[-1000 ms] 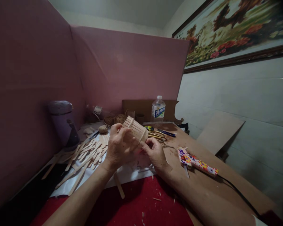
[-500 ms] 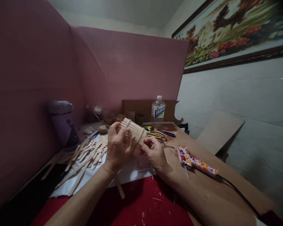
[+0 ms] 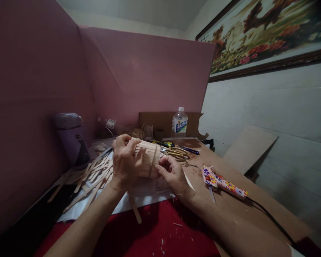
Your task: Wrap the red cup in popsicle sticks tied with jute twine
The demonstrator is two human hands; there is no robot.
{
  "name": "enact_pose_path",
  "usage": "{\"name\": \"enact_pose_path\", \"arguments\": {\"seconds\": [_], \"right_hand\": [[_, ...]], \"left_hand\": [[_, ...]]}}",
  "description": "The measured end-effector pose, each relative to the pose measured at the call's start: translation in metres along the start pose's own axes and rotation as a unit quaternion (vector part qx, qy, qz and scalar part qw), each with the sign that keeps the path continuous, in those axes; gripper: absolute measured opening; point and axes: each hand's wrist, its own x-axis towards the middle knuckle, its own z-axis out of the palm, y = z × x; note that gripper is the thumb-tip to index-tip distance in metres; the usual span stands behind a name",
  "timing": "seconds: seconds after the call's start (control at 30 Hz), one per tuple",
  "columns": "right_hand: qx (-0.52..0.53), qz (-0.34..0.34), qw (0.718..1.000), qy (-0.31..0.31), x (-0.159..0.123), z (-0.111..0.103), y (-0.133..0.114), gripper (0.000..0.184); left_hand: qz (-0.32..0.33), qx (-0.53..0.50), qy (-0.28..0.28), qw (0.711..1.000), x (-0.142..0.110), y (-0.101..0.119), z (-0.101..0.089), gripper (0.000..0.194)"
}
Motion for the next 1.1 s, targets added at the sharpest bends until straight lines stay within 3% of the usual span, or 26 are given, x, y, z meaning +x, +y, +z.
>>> {"name": "enact_pose_path", "arguments": {"seconds": [0.07,0.2,0.3,0.47,0.6,0.67,0.77,0.93,1.1], "right_hand": [[-0.015,-0.006,1.0,-0.011,0.001,-0.002,-0.001,0.018],[-0.026,-0.015,0.999,-0.031,0.002,-0.007,0.0,0.015],[-0.042,-0.03,0.998,-0.025,0.002,-0.008,0.004,0.014],[-0.093,-0.044,0.995,0.003,0.004,-0.008,0.01,0.012],[-0.111,-0.041,0.993,-0.002,0.005,-0.009,0.009,0.013],[-0.113,-0.045,0.992,-0.01,0.005,-0.009,0.008,0.014],[-0.114,-0.042,0.992,-0.016,0.002,-0.008,0.007,0.013],[-0.113,-0.038,0.993,-0.008,0.002,-0.007,0.008,0.01],[-0.113,-0.047,0.992,0.006,0.003,-0.008,0.008,0.009]], "left_hand": [[-0.041,-0.04,0.001,0.998,0.003,-0.004,0.0,0.026],[-0.215,-0.152,0.008,0.965,0.012,-0.014,-0.002,0.034],[-0.249,-0.162,0.019,0.955,0.018,-0.021,-0.007,0.023],[-0.258,-0.198,0.035,0.945,0.017,-0.027,-0.008,0.024],[-0.173,-0.119,0.021,0.977,0.013,-0.031,-0.002,0.024],[-0.165,-0.126,0.001,0.978,0.011,-0.031,0.003,0.026],[-0.236,-0.221,0.002,0.946,0.01,-0.032,0.009,0.032],[-0.377,-0.371,0.068,0.846,0.008,-0.032,0.016,0.041],[-0.422,-0.424,0.018,0.801,0.006,-0.023,0.014,0.049]]}}
